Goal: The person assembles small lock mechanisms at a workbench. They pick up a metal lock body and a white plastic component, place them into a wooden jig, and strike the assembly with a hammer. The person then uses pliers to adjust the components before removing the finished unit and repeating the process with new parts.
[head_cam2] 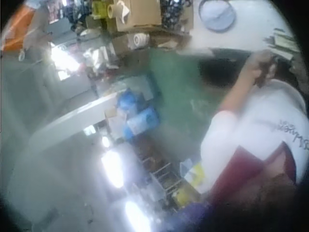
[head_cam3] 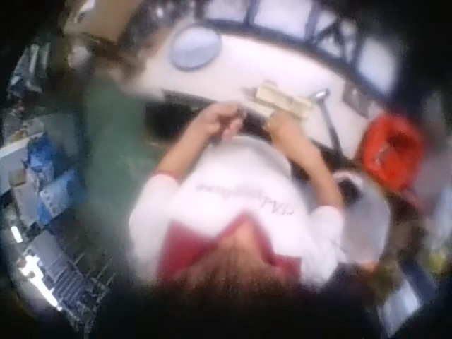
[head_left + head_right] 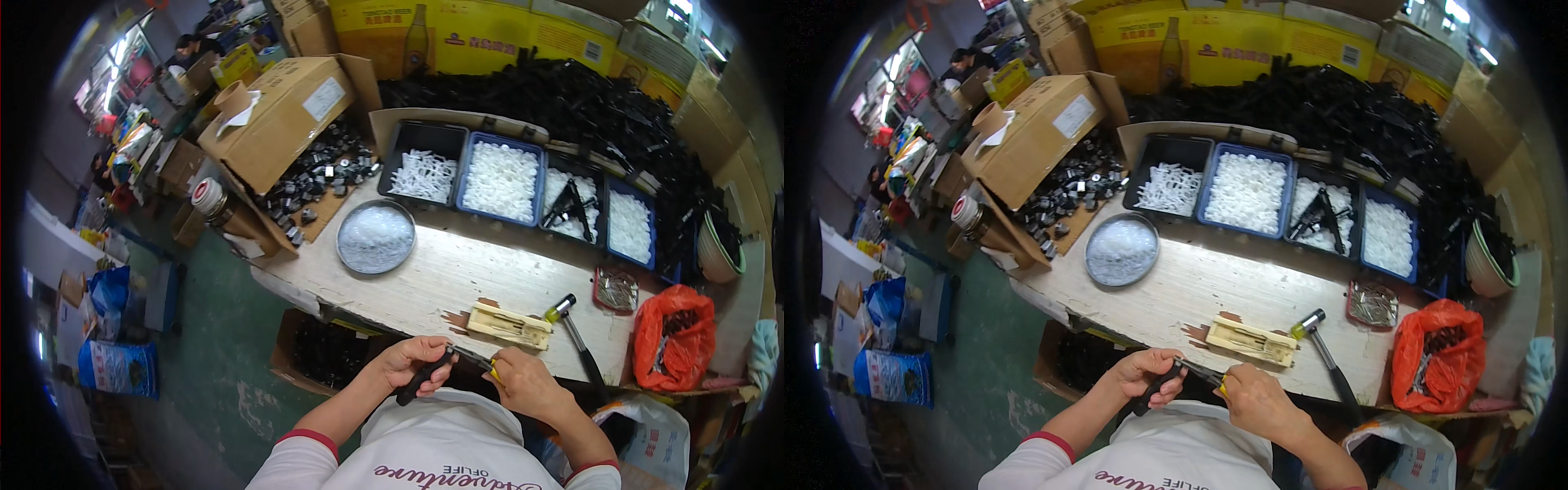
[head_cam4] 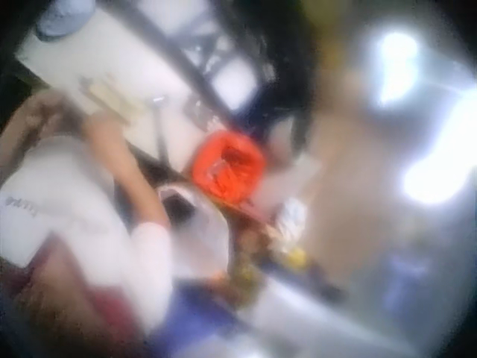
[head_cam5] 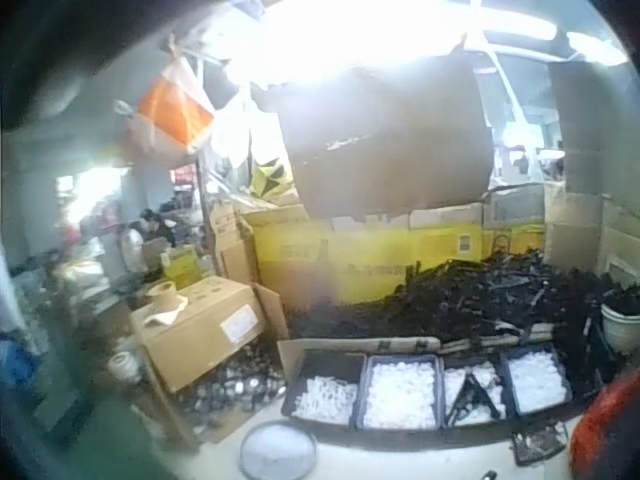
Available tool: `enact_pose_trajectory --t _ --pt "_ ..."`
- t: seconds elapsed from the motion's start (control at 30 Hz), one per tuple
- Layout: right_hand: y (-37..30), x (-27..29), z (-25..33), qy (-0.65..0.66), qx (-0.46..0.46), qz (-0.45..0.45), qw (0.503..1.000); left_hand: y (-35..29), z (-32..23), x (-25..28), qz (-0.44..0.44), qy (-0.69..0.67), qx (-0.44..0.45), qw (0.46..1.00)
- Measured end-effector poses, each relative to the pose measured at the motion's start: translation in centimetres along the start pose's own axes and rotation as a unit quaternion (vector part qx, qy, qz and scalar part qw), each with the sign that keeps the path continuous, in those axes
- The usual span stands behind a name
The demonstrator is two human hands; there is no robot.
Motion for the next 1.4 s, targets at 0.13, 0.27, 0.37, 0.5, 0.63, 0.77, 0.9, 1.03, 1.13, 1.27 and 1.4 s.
enact_pose_trajectory --t 0.13,0.27,0.37,0.5,0.63,0.77,0.9,1.03,1.13,1.27,1.4 --pt "2.2 -1.4 1.8 0.0 0.066 0.037 0.997 -3.2 -0.4 0.7 -0.015 -0.014 -0.045 0.999" --pt "4.1 -3.1 3.1 -0.014 0.105 0.053 0.993 -6.3 -0.9 1.5 -0.08 0.015 -0.085 0.993" --pt "4.2 -2.3 2.8 0.006 0.115 -0.022 0.993 -10.4 -2.3 3.4 -0.299 0.277 -0.008 0.913" --pt "1.0 2.1 -2.3 0.044 -0.037 -0.164 0.985 -16.5 -8.0 4.4 -0.53 0.806 -0.02 0.264" --pt "-5.3 4.9 -10.2 -0.042 -0.22 -0.281 0.933 -16.1 -15.4 3.8 -0.613 0.649 -0.192 0.408" --pt "-10.1 7.7 -14.2 -0.192 -0.326 -0.332 0.864 -15.0 -24.8 7.4 -0.658 0.65 -0.301 0.23" --pt "-12.8 7.7 -17.5 -0.262 -0.381 -0.351 0.814 -13.9 -29.0 9.8 -0.733 0.65 -0.177 0.098" --pt "-12.5 8.8 -16.7 -0.313 -0.369 -0.371 0.793 -11.9 -29.6 9.8 -0.641 0.731 -0.231 0.048" --pt "-10.3 10.4 -15.4 -0.313 -0.301 -0.398 0.808 -11.6 -29.8 10.5 -0.581 0.774 -0.241 0.063" --pt "-3.5 12.0 -15.8 -0.248 -0.167 -0.39 0.871 -11.5 -29.9 9.8 -0.533 0.801 -0.213 0.171" --pt "4.9 13.1 -17.6 -0.265 -0.185 -0.395 0.86 -12.5 -27.9 10.0 -0.502 0.83 -0.219 0.109"
Point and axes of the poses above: each hand's wrist, its own y-axis towards the middle knuckle, its own x-axis out of the back of the hand, z = x × y, the point moved 7 cm from there along y, towards the middle knuckle, and after that the axes turned 3 degrees about y, right-handed, at the moved point
